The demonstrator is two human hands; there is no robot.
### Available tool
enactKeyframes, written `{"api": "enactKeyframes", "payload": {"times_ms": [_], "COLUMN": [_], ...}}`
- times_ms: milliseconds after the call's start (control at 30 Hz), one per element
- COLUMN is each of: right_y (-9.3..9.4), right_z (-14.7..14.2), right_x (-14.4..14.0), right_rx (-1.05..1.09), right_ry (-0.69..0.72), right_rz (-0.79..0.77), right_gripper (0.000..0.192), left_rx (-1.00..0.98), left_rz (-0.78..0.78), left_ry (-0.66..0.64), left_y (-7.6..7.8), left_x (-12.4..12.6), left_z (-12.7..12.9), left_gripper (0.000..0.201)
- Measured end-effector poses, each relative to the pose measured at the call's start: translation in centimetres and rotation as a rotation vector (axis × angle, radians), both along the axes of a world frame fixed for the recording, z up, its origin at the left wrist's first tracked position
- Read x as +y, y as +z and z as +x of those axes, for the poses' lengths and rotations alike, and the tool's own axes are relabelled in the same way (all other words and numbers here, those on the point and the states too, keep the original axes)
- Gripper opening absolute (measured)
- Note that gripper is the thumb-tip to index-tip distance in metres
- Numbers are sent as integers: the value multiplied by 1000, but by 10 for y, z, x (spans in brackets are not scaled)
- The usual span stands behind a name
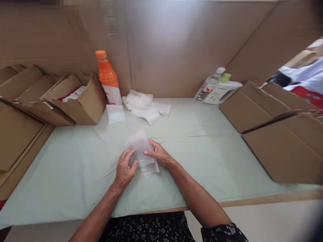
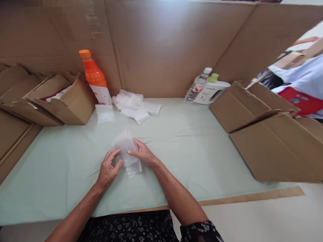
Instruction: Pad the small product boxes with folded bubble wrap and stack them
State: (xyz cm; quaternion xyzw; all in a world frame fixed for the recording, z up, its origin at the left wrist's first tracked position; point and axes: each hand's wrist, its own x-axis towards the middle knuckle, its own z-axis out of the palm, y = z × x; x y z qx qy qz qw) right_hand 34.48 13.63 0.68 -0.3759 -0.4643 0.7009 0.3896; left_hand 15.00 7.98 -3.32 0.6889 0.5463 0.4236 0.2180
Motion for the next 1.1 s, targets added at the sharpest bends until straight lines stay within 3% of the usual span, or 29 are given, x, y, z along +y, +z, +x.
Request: {"api": "enactKeyframes", "payload": {"times_ms": [133,233,467,700,900,1100], "right_y": [8,8,1,9,9,2], "right_z": [7,7,-1,0,-2,1], "right_x": [-3,-4,-5,-4,-5,-6], "right_rx": [34,22,-30,-52,-44,-94], "right_ry": [259,332,286,406,417,373], "right_rz": [89,130,50,157,173,137], "right_gripper": [64,61,55,71,70,56], "left_rx": [66,162,251,161,57,103], "left_rz": [66,152,196,211,140,149], "left_ry": [-54,-36,-111,19,38,-48], "left_y": [-2,-1,4,0,-1,4], "left_x": [6,4,-2,-1,3,-1], "left_z": [-1,1,4,3,-1,2], "left_gripper": [38,45,63,30,28,47]}}
